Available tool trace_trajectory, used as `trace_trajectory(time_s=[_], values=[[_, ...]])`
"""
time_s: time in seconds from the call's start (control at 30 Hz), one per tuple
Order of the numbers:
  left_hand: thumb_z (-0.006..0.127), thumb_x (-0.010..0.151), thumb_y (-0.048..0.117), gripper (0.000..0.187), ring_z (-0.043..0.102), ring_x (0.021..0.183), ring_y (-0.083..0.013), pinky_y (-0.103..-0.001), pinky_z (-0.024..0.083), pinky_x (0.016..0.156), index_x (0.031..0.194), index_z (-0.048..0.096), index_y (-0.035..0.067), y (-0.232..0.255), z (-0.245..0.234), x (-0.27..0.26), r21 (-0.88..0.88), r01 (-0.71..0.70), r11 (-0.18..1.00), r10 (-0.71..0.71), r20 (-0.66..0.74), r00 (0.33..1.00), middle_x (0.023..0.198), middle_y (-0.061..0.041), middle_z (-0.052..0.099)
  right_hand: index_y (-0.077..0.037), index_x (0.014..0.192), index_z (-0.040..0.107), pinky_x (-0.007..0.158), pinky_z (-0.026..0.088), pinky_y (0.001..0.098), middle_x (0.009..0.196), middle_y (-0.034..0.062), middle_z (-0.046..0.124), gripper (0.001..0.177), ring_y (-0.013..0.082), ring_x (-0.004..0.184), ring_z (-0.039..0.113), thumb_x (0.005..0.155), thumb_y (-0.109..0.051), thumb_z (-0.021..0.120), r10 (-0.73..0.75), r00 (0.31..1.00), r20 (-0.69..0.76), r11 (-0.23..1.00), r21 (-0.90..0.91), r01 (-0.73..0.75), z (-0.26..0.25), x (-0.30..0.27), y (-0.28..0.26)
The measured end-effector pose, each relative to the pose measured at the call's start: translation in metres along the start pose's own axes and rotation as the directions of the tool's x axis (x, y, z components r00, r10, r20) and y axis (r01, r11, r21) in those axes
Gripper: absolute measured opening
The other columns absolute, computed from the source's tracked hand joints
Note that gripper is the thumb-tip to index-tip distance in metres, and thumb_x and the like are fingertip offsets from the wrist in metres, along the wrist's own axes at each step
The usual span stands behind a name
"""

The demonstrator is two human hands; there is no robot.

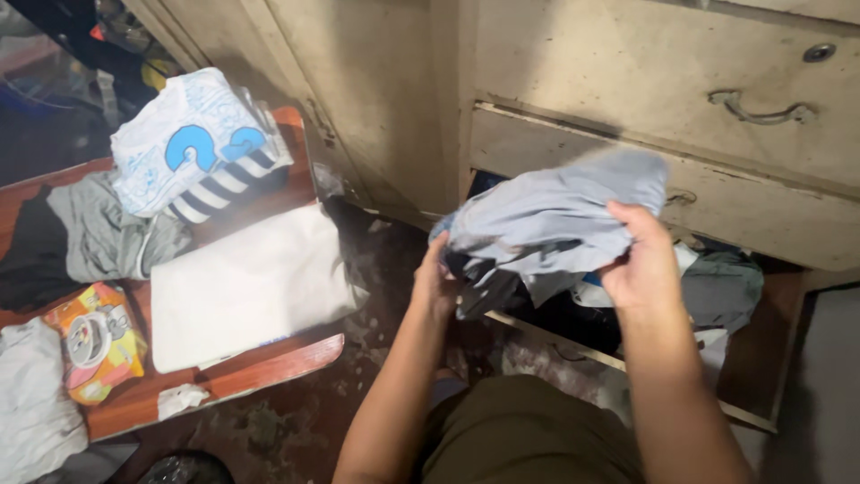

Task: The person retrieves various garments from an open drawer, unfolds them, and folds them neatly on a nearby table. Items handled include a gray t-shirt, a white t-shirt, a striped shirt, and dark shorts. The folded clothes are stacked on the table.

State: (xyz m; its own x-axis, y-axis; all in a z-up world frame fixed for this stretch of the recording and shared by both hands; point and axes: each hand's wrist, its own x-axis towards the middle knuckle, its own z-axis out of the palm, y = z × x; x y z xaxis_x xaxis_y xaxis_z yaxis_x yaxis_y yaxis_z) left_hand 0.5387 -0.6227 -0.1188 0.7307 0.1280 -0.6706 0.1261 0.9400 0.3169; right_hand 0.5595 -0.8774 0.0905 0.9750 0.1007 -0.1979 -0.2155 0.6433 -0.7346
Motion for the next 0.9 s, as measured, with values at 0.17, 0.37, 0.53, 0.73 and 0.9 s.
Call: trace_trajectory(time_s=[0.17, 0.37, 0.53, 0.73, 0.9], values=[[0.066, 0.089, 0.007, 0.035, 0.066, 0.097, -0.0286, -0.051, 0.059, 0.079, 0.124, 0.063, 0.006, -0.021, 0.010, -0.006, 0.107, 0.013, 0.994, -0.024, 0.101, 0.995, 0.114, -0.015, 0.067, -0.007, 0.126, 0.060, 0.097, 0.056, 0.0462, 0.116, 0.0091, 0.067, 0.043, 0.0263, 0.109, 0.068, 0.083, -0.004, 0.066, -0.165, 0.985, 0.056, 0.976, -0.132, 0.171, 0.023, -0.013, 0.003], [0.058, 0.087, -0.005, 0.072, 0.067, 0.113, -0.0270, -0.045, 0.061, 0.086, 0.150, 0.038, 0.022, 0.036, 0.016, -0.072, 0.109, -0.283, 0.953, 0.210, 0.438, 0.874, 0.132, -0.007, 0.063, 0.001, 0.115, 0.064, 0.104, 0.059, 0.0464, 0.114, 0.0144, 0.072, 0.028, 0.0304, 0.109, 0.071, 0.088, -0.007, 0.067, -0.076, 0.997, 0.024, 0.988, 0.134, 0.073, 0.024, 0.015, -0.039], [0.061, 0.096, 0.011, 0.076, 0.054, 0.106, -0.0331, -0.049, 0.049, 0.090, 0.159, 0.021, 0.024, 0.083, 0.010, -0.090, 0.628, -0.383, 0.677, 0.254, 0.288, 0.923, 0.133, -0.025, 0.061, 0.000, 0.129, 0.059, 0.107, 0.056, 0.0434, 0.120, 0.0121, 0.068, 0.042, 0.0279, 0.114, 0.068, 0.088, -0.005, 0.065, -0.161, 0.960, 0.231, 0.987, 0.027, 0.159, 0.064, 0.007, -0.026], [0.032, 0.111, 0.067, 0.081, 0.046, 0.131, -0.0256, -0.043, 0.028, 0.113, 0.165, 0.040, 0.006, 0.119, -0.004, -0.087, 0.440, -0.760, 0.477, 0.510, 0.566, 0.648, 0.161, -0.018, 0.053, 0.002, 0.141, 0.053, 0.111, 0.054, 0.0423, 0.124, 0.0117, 0.064, 0.058, 0.0278, 0.117, 0.066, 0.084, -0.001, 0.064, -0.236, 0.856, 0.460, 0.948, -0.086, 0.307, 0.140, -0.008, -0.006], [0.029, 0.089, 0.078, 0.092, 0.056, 0.135, -0.0292, -0.050, 0.045, 0.110, 0.152, 0.039, 0.012, 0.148, 0.004, -0.109, 0.127, -0.105, 0.986, 0.020, 0.541, 0.841, 0.154, -0.013, 0.051, 0.009, 0.139, 0.052, 0.106, 0.058, 0.0445, 0.121, 0.0171, 0.065, 0.056, 0.0317, 0.110, 0.068, 0.086, -0.005, 0.063, 0.036, 0.806, 0.591, 0.999, -0.004, -0.042, 0.207, -0.006, 0.014]])
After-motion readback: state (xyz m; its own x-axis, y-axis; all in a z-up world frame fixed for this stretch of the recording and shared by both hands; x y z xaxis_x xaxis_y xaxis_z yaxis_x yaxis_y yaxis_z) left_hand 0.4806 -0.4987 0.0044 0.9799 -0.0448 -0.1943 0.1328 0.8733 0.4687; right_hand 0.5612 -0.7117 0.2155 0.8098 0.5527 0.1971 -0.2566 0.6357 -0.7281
